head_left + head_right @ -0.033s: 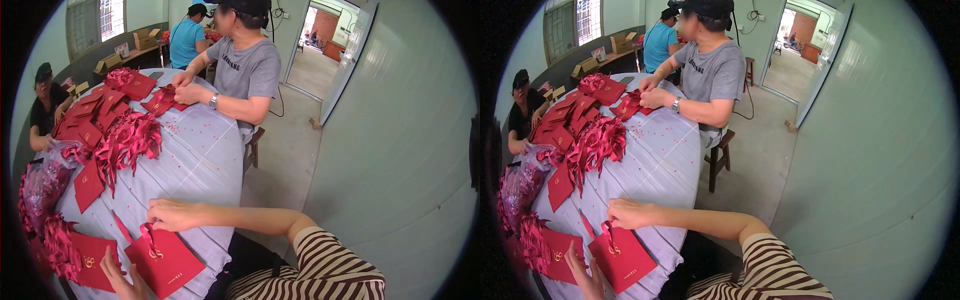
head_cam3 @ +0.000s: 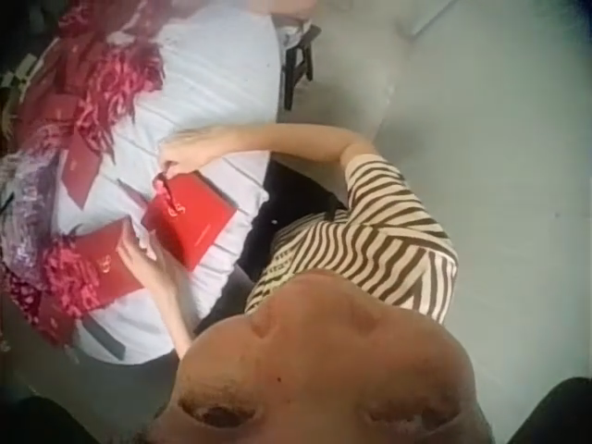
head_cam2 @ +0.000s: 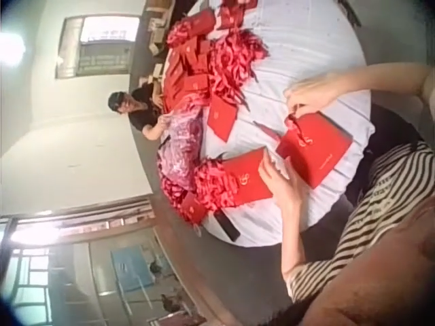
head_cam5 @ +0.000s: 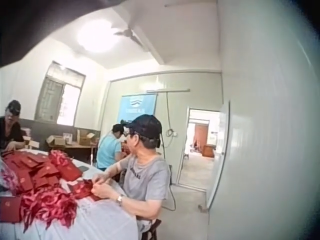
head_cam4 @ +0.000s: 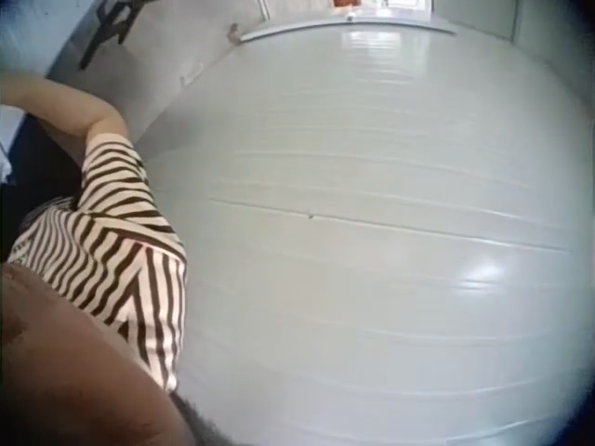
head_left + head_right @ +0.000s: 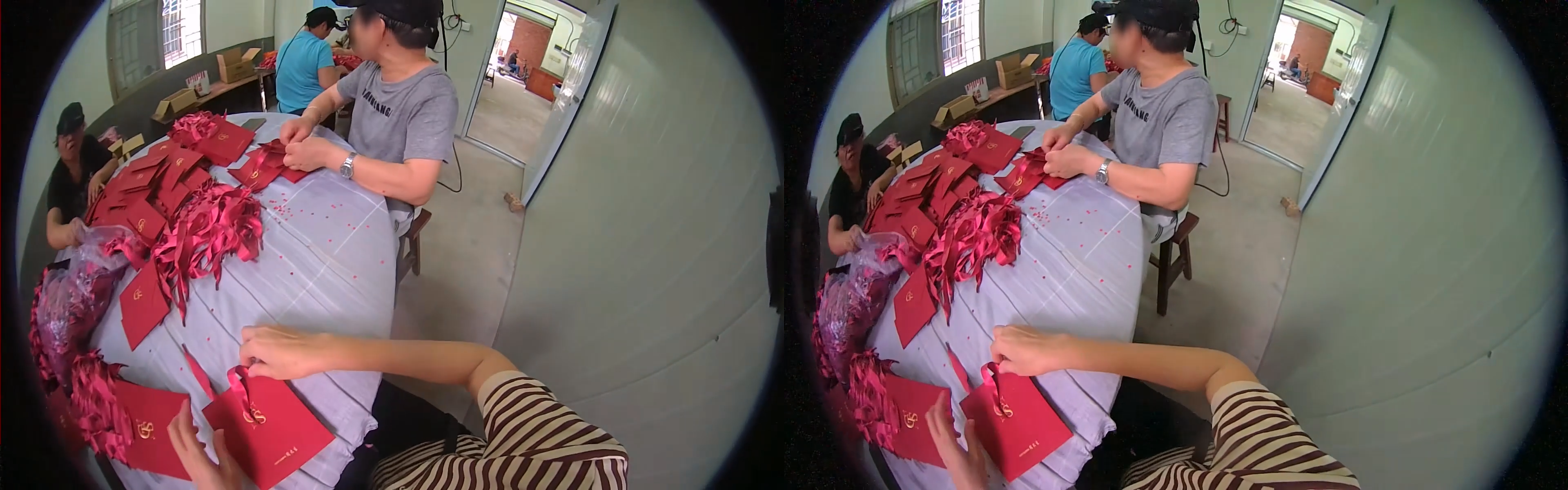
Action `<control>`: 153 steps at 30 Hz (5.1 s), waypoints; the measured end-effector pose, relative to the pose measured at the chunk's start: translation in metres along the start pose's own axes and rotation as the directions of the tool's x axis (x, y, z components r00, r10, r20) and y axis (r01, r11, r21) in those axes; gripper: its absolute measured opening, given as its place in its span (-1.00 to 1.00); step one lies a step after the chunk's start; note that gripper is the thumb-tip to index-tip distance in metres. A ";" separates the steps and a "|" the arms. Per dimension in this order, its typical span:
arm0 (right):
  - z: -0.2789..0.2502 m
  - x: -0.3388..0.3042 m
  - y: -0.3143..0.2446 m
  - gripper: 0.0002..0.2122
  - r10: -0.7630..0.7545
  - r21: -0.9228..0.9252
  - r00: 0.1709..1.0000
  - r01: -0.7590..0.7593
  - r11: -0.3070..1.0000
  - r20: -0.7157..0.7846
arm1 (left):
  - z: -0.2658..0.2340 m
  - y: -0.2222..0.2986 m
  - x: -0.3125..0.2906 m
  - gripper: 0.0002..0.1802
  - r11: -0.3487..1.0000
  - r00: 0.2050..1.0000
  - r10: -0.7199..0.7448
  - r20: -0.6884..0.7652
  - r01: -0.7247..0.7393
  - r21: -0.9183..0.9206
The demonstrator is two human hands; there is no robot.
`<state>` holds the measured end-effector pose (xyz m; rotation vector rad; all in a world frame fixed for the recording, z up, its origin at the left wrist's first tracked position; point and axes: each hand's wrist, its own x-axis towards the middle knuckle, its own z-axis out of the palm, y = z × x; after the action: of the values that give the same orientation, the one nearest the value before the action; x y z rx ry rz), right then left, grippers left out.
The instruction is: The person attaches pink ribbons to red gift bags by hand at a table.
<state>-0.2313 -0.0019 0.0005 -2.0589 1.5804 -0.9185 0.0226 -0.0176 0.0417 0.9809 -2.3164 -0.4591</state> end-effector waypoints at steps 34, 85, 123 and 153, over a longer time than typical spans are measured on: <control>-0.084 0.118 0.030 -0.89 -0.239 -0.378 0.925 0.117 0.918 -0.295 | -0.002 -0.022 0.051 -0.73 0.973 0.967 -0.069 0.246 0.119 -0.196; -0.033 0.047 0.048 -0.87 0.247 0.088 0.937 -0.232 0.969 -0.247 | -0.015 -0.047 0.048 -0.60 0.647 0.847 -0.055 0.528 0.433 -0.627; -0.068 0.008 -0.086 -0.42 0.011 0.674 0.949 -0.231 0.702 0.314 | -0.057 0.001 0.061 -0.60 0.976 0.988 0.118 0.097 -0.098 -0.194; 0.029 0.021 -0.082 -0.92 0.079 0.257 0.947 0.004 0.966 -0.313 | -0.029 -0.038 0.062 -0.75 0.774 0.975 0.031 0.221 0.116 -0.622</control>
<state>-0.1506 -0.0004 0.0388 -1.7609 1.5519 -1.4210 0.0267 -0.0913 0.0678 0.6606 -2.0695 -1.3276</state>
